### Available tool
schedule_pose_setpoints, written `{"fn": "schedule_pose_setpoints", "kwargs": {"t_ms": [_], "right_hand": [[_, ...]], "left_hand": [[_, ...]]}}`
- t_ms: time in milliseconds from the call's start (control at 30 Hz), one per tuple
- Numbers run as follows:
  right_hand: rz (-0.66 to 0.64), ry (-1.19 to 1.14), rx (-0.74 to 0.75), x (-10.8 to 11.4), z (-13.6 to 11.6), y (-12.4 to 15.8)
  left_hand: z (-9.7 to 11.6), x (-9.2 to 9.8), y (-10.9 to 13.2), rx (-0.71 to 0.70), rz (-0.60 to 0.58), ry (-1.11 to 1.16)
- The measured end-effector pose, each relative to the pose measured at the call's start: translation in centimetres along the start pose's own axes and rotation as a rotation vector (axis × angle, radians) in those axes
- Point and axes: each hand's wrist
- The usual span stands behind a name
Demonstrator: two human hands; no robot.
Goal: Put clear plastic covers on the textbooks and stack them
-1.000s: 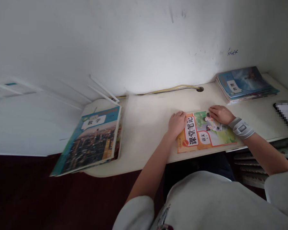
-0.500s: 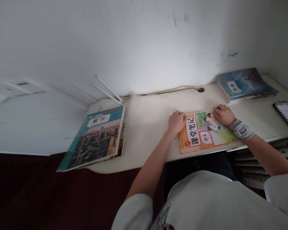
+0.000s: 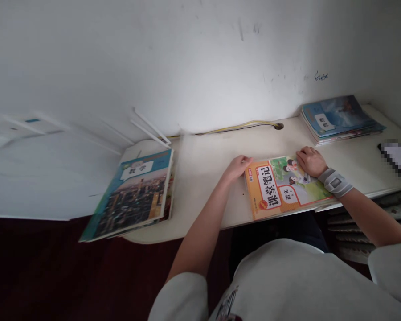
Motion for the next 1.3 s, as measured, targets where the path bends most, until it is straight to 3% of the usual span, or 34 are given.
{"fn": "schedule_pose_setpoints", "kwargs": {"t_ms": [133, 367, 433, 533, 600, 700, 833, 1000, 1100, 1167, 1300], "right_hand": [[0.008, -0.048, -0.012, -0.3, 0.1, -0.1], [0.026, -0.187, -0.128, -0.3, 0.7, 1.6], [0.021, -0.205, -0.126, 0.1, 0.5, 3.6], [0.009, -0.244, -0.089, 0.4, -0.3, 7.0], [0.014, -0.244, -0.069, 0.4, -1.2, 8.9], [0.035, -0.207, -0.083, 0.5, -2.3, 10.1], [0.029, -0.132, -0.132, 0.7, -3.0, 9.9], [0.019, -0.090, -0.161, 1.2, -3.2, 9.7], [0.021, -0.096, -0.171, 1.4, -3.4, 9.7], [0.030, -0.116, -0.175, 1.3, -3.4, 9.7], [0.082, -0.241, -0.197, 0.9, -2.9, 9.7]], "left_hand": [[-1.4, -0.1, 3.1, 0.059, -0.068, 0.153], [-3.7, -0.8, 11.9, 0.137, 0.041, 0.174], [-4.0, -1.4, 14.1, 0.171, 0.009, 0.365], [-3.8, -2.2, 15.9, 0.241, -0.028, 0.835], [-3.5, -2.3, 16.1, 0.317, -0.082, 1.105], [-3.2, -1.6, 15.3, 0.436, -0.172, 1.289], [-3.1, -0.5, 13.4, 0.485, -0.244, 1.277], [-2.4, -0.7, 11.2, 0.327, -0.397, 1.036], [-1.6, -1.7, 10.5, 0.232, -0.258, 1.017], [-1.0, -2.5, 10.3, 0.244, -0.194, 1.101], [0.0, -3.9, 10.2, 0.294, -0.213, 1.253]]}}
Point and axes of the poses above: each hand's wrist, its own y-axis away from the middle knuckle, its own x-axis out of the back of the hand, z = x × y, and after that the axes turned 8 degrees about x, right-handed
